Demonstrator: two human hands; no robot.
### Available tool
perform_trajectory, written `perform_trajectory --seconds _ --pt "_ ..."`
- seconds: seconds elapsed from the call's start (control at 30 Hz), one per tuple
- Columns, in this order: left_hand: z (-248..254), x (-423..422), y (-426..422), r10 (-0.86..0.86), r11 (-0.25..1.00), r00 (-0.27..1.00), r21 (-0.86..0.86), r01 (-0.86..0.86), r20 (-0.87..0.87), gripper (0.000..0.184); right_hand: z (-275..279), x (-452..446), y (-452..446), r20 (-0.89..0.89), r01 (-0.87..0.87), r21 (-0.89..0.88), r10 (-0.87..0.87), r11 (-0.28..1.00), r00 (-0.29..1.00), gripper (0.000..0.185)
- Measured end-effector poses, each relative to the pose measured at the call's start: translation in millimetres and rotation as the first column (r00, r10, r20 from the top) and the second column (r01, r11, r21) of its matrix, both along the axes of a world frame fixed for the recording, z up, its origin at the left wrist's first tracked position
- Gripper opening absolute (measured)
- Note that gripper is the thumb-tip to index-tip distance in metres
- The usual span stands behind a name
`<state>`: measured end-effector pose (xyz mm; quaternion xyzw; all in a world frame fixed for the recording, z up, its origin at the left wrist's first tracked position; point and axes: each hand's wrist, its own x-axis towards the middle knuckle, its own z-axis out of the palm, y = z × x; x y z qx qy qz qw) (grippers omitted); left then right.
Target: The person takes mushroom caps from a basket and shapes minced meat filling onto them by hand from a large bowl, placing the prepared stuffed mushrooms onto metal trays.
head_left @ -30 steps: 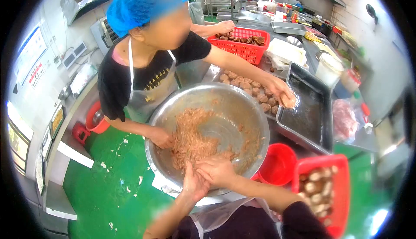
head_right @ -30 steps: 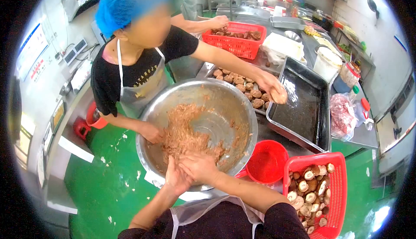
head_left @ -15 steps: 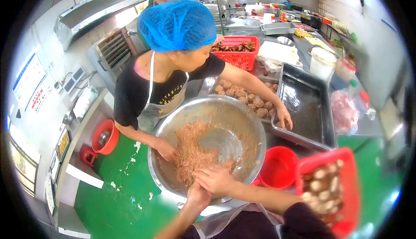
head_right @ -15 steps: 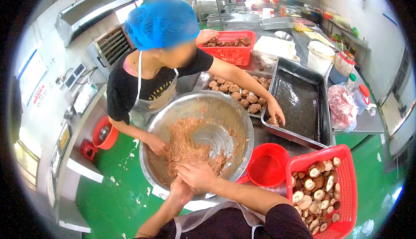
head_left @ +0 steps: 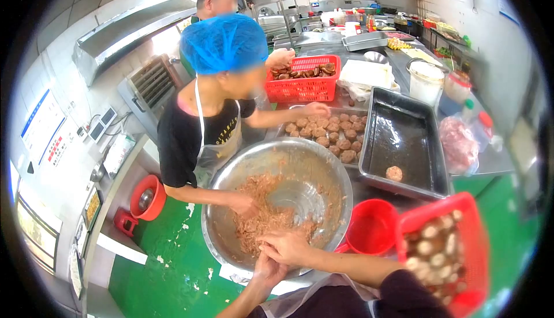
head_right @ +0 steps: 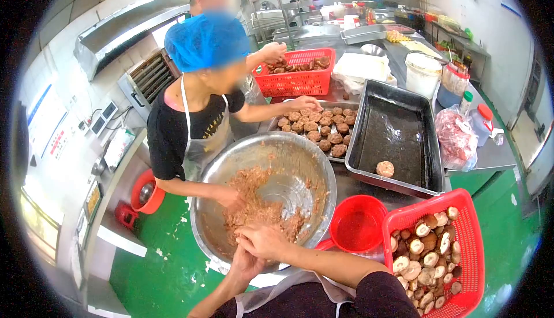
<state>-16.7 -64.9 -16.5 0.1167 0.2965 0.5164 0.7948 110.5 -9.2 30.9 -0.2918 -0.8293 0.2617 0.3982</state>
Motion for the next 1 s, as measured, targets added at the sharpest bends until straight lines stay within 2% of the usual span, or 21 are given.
perform_trajectory --seconds 0.07,0.17,0.23,0.27,0.3,0.33,0.4,0.5,0.6,0.7,0.8,0.9,1.0 --pt "11.8 7.6 1.2 0.026 0.999 0.997 -0.032 -0.028 -0.078 0.049 -2.8 -0.5 1.0 0.002 -0.011 -0.008 0.011 1.0 1.0 0.029" --pt "27.3 13.2 1.1 0.076 0.997 0.994 -0.029 -0.078 -0.077 0.047 8.6 5.4 -3.3 -0.043 -0.047 -0.126 0.042 0.991 0.998 0.034" --pt "41.2 16.3 -0.2 0.181 0.977 0.924 -0.046 -0.209 -0.338 0.048 -9.1 3.3 14.0 -0.336 -0.184 -0.121 0.134 0.975 0.932 0.042" --pt "36.3 3.2 11.9 -0.044 0.98 0.991 0.2 0.017 0.13 0.05 -15.7 0.5 19.7 -0.725 -0.57 -0.453 0.088 0.685 0.683 0.046" --pt "24.0 8.5 10.6 0.191 0.981 0.969 0.073 -0.182 -0.157 0.052 -24.9 -1.7 32.6 -0.82 -0.573 -0.382 0.02 0.725 0.572 0.049" --pt "31.6 7.8 13.0 0.179 0.983 0.984 0.051 -0.178 -0.019 0.052 -12.8 5.0 35.2 -0.836 -0.582 -0.482 -0.144 0.655 0.529 0.047" --pt "42.0 11.8 19.5 0.163 0.985 0.986 0.051 -0.162 -0.016 0.048 11.4 21.3 37.1 -0.794 -0.528 -0.553 -0.215 0.645 0.569 0.049" --pt "57.9 23.5 21.5 0.236 0.971 0.967 -0.018 -0.239 -0.097 0.049 4.4 27.8 29.5 -0.762 -0.483 -0.574 -0.213 0.661 0.612 0.047" --pt "60.4 23.6 21.6 0.208 0.977 0.974 0.055 -0.204 -0.094 0.048 0.9 34.9 18.8 -0.598 -0.299 -0.622 -0.192 0.724 0.778 0.043" --pt "60.1 21.9 22.3 0.179 0.983 0.978 0.067 -0.172 -0.108 0.047 -6.1 37.7 13.3 -0.449 -0.193 -0.646 -0.164 0.738 0.878 0.04" --pt "61.2 21.7 22.0 0.161 0.986 0.979 0.069 -0.153 -0.122 0.047 -3.3 37.3 6.3 -0.387 -0.094 -0.582 -0.173 0.807 0.906 0.036" --pt "55.4 22.4 22.4 0.159 0.985 0.977 0.087 -0.147 -0.143 0.048 -3.9 36.6 5.8 -0.362 -0.048 -0.394 -0.108 0.918 0.926 0.03" --pt "57.4 23.4 22.2 0.152 0.988 0.976 0.033 -0.149 -0.153 0.049 -0.2 34.8 2.4 -0.339 0.019 -0.221 -0.094 0.975 0.936 0.023"
